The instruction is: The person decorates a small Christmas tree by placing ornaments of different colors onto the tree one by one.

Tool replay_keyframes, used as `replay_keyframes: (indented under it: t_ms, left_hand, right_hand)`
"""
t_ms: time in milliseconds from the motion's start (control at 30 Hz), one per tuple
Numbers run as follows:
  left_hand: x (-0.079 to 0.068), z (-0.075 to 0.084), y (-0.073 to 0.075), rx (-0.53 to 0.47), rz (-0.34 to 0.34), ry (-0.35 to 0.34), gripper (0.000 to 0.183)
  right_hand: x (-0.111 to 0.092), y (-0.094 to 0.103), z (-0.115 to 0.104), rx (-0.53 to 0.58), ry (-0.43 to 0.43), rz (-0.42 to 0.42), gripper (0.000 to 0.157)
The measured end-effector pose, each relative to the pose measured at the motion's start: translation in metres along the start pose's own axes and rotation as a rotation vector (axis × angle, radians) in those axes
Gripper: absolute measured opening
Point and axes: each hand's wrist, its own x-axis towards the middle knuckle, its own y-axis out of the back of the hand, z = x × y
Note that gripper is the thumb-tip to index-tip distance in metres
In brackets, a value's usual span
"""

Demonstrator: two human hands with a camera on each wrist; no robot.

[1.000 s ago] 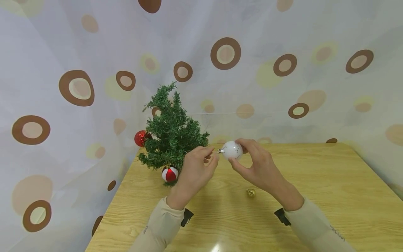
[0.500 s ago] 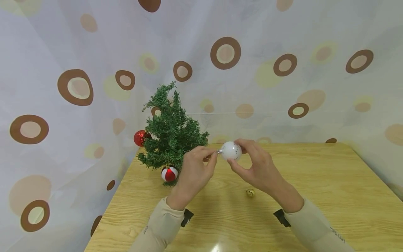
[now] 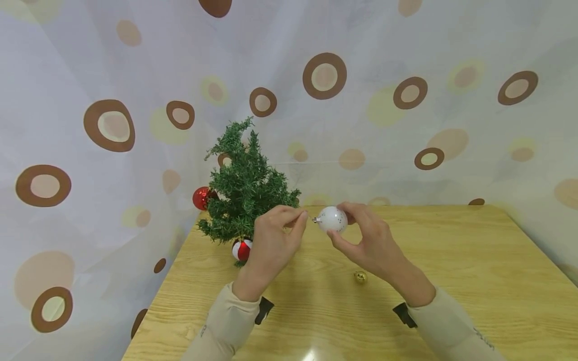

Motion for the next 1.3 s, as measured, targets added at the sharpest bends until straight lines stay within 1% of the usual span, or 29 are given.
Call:
replay_keyframes:
  t_ms: [133,233,333,433,533,600,667,833,967,1033,1167,1300]
  left_hand:
    - [0.0,0.002,-0.001,-0.018,-0.003,0.002,0.014]
    - [0.0,0.002,-0.001,-0.019,-0.007,0.001,0.014]
    - [0.0,0.003,-0.002,-0.021,-0.008,-0.005,0.014]
    - [0.001,0.004,-0.003,-0.036,-0.015,-0.006,0.014]
    - [0.001,0.005,-0.003,-0.043,-0.031,-0.009,0.014]
    - [0.001,0.005,-0.003,-0.042,-0.043,-0.012,0.014]
    - [0.0,0.005,-0.003,-0.044,-0.048,-0.021,0.014]
    - [0.0,0.005,-0.002,-0.051,-0.038,-0.045,0.013]
    - [0.0,0.005,-0.001,-0.063,-0.045,-0.057,0.013]
    - [0.0,0.005,-0.001,-0.072,-0.056,-0.055,0.014]
    - [-0.001,0.005,-0.002,-0.084,-0.073,-0.053,0.014]
    - [-0.002,0.005,-0.004,-0.099,-0.08,-0.049,0.013]
  right_hand:
    - [-0.001,-0.002,-0.001,0.009,-0.018,-0.024,0.053]
    - [-0.003,-0.003,-0.002,0.005,-0.037,-0.06,0.051]
    - [-0.005,-0.003,-0.003,0.006,-0.072,-0.11,0.046]
    - [-0.006,-0.002,-0.005,0.001,-0.127,-0.17,0.044]
    - [-0.006,-0.001,-0.006,-0.014,-0.15,-0.197,0.044]
    - [-0.006,-0.001,-0.007,-0.028,-0.133,-0.182,0.044]
    - [-0.005,-0.001,-0.006,-0.04,-0.094,-0.146,0.042]
    - [0.001,-0.002,-0.008,-0.031,0.024,-0.054,0.03]
    - [0.008,-0.003,-0.013,-0.007,0.097,-0.005,0.021]
    - [0.011,-0.004,-0.015,-0.007,0.114,0.007,0.021]
    - [0.015,-0.007,-0.019,-0.012,0.128,0.003,0.023]
    - [0.016,-0.01,-0.02,0.001,0.154,0.004,0.022]
